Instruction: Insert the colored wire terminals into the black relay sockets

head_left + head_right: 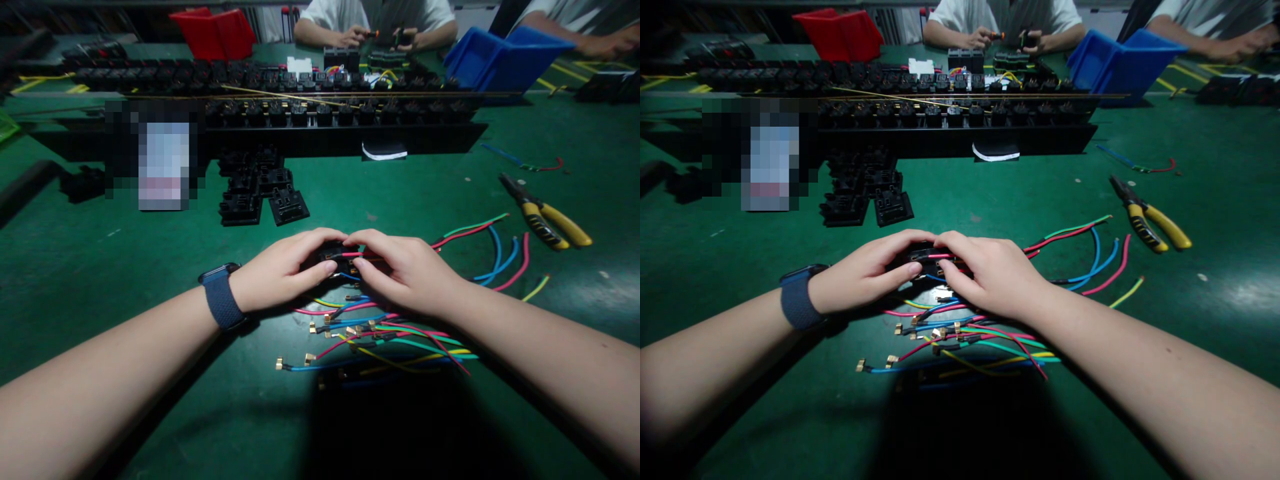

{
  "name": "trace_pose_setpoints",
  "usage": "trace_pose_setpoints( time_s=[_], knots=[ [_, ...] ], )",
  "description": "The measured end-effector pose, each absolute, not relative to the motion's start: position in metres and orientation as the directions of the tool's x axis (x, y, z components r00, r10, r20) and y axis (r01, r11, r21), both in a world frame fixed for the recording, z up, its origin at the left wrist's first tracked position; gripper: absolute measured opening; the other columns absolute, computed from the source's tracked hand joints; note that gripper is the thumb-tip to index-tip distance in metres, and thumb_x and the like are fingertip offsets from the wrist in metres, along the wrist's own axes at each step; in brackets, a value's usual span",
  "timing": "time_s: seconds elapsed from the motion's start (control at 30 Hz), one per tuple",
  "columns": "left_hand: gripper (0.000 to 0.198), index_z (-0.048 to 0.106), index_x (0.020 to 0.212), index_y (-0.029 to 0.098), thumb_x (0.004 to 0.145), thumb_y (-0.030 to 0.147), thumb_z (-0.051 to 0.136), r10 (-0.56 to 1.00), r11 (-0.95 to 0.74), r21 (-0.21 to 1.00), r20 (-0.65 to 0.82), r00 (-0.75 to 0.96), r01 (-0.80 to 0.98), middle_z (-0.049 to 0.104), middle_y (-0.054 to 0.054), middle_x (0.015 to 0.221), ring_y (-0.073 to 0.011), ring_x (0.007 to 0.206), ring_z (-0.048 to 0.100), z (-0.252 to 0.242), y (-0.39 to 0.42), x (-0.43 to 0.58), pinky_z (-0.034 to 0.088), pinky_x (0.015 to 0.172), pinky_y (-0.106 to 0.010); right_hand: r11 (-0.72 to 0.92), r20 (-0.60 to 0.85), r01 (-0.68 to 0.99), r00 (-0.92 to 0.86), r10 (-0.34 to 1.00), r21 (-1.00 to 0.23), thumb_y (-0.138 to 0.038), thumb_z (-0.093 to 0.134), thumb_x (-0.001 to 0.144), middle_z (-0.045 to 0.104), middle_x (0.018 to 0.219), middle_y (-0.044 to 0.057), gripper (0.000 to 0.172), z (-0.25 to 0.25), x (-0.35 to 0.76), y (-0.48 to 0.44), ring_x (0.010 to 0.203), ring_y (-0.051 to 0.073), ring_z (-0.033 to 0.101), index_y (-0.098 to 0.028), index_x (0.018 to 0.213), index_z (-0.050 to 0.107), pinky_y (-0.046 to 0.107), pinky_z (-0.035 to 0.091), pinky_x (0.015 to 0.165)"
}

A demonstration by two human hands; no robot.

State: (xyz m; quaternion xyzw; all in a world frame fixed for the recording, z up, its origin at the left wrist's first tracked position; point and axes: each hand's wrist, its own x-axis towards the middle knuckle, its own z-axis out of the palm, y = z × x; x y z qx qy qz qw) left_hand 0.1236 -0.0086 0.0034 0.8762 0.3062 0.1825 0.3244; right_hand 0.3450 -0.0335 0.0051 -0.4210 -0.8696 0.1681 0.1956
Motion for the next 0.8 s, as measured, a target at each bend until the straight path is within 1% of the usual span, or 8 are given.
trace_pose_setpoints(
  time_s=[0.2,0.47,0.8],
  knots=[
    [0.039,0.045,0.129,0.017,0.093,0.033,0.045,0.658,-0.601,0.679,0.122,0.743,0.422,0.057,-0.007,0.128,-0.0181,0.115,0.054,0.0035,-0.0085,0.1228,0.043,0.099,-0.028,0.596,0.2,0.664,-0.576,0.793,-0.45,-0.031,0.043,0.091,0.069,0.105,0.005,0.031,0.0061,0.3446,-0.0326,0.088,0.02,0.067,-0.019,0.116,0.055,0.032,0.051,0.076],
    [0.039,0.046,0.128,0.017,0.093,0.033,0.046,0.658,-0.602,0.68,0.124,0.743,0.419,0.057,-0.007,0.128,-0.0181,0.114,0.055,0.0031,-0.0082,0.1237,0.044,0.098,-0.029,0.594,0.201,0.662,-0.574,0.794,-0.457,-0.03,0.043,0.091,0.069,0.104,0.005,0.031,0.0058,0.345,-0.0329,0.088,0.02,0.067,-0.019,0.117,0.054,0.032,0.051,0.074],
    [0.039,0.046,0.128,0.016,0.093,0.032,0.046,0.658,-0.6,0.682,0.123,0.743,0.418,0.057,-0.006,0.127,-0.0169,0.115,0.054,0.0042,-0.009,0.1228,0.043,0.098,-0.026,0.59,0.183,0.667,-0.578,0.795,-0.456,-0.03,0.043,0.091,0.069,0.105,0.006,0.03,0.0059,0.3454,-0.0334,0.088,0.019,0.066,-0.019,0.117,0.054,0.031,0.05,0.075]
  ],
)
